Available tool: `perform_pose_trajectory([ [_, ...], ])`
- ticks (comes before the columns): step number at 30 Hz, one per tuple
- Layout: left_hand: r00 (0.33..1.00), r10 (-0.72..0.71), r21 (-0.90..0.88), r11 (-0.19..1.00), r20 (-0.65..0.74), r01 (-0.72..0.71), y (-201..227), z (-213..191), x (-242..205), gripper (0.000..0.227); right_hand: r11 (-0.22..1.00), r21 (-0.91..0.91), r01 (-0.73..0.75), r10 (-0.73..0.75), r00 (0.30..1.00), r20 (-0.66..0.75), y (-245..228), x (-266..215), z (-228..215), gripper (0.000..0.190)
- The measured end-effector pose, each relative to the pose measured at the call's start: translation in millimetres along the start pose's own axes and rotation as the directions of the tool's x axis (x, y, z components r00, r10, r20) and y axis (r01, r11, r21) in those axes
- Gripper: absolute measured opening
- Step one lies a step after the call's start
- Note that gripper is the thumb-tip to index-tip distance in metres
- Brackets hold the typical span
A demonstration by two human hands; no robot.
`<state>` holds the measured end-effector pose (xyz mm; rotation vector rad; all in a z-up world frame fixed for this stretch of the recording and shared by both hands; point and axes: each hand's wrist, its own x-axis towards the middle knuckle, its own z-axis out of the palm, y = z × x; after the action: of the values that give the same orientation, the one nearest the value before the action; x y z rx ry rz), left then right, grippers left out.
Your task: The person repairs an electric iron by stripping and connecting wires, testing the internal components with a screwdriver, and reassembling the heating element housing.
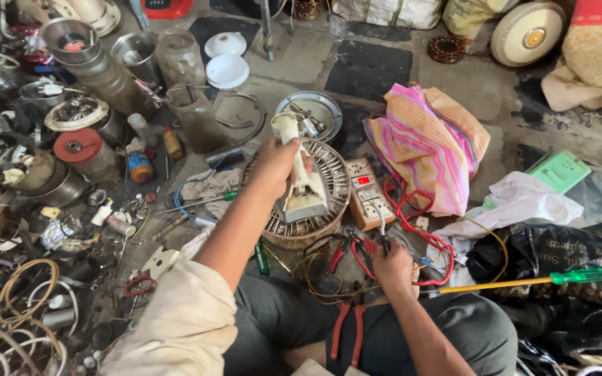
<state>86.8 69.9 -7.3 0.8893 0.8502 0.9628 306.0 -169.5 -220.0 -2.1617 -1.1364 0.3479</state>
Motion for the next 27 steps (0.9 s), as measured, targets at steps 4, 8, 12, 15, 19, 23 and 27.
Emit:
perform_pose_trajectory([
  [4, 0.989, -0.142, -0.027, 0.989, 0.045, 0.143, 40.0, 1.3, -8.2, 0.019, 0.996, 0.021, 0.084, -0.082, 0.993, -0.084, -21.3, -4.0, -10.6, 0.023],
  [8, 0.949, -0.308, -0.119, 0.942, 0.067, 0.314, 44.9, -0.8, -6.4, 0.023, 0.825, 0.527, -0.204, 0.139, 0.977, 0.161, -71.5, -11.7, -39.0, 0.022],
  [12, 0.917, -0.398, -0.219, 0.893, 0.025, 0.393, 33.4, -5.4, 25.4, 0.024, 0.504, 0.847, -0.171, -0.035, 0.975, 0.217, -145.7, -7.7, -64.8, 0.030],
  [15, 0.918, -0.369, -0.173, 0.904, 0.144, 0.391, 19.0, -18.7, 62.4, 0.017, 0.556, 0.826, 0.097, -0.259, 0.964, 0.061, -195.1, 1.3, -75.9, 0.043],
  [19, 0.927, -0.330, -0.211, 0.908, 0.177, 0.363, 13.2, -21.5, 74.7, 0.022, 0.607, 0.785, 0.127, -0.257, 0.965, 0.042, -238.0, 17.8, -74.8, 0.052],
  [23, 0.969, 0.246, 0.434, 0.876, -0.028, -0.210, 35.8, -20.8, -10.2, 0.048, 0.609, 0.786, 0.105, -0.260, 0.963, 0.072, -246.5, 24.1, -76.6, 0.053],
  [27, 0.827, 0.552, 0.591, 0.635, 0.104, -0.498, 25.1, -5.8, -117.7, 0.074, 0.654, 0.756, 0.039, -0.197, 0.973, 0.120, -247.0, 26.2, -76.4, 0.054],
])
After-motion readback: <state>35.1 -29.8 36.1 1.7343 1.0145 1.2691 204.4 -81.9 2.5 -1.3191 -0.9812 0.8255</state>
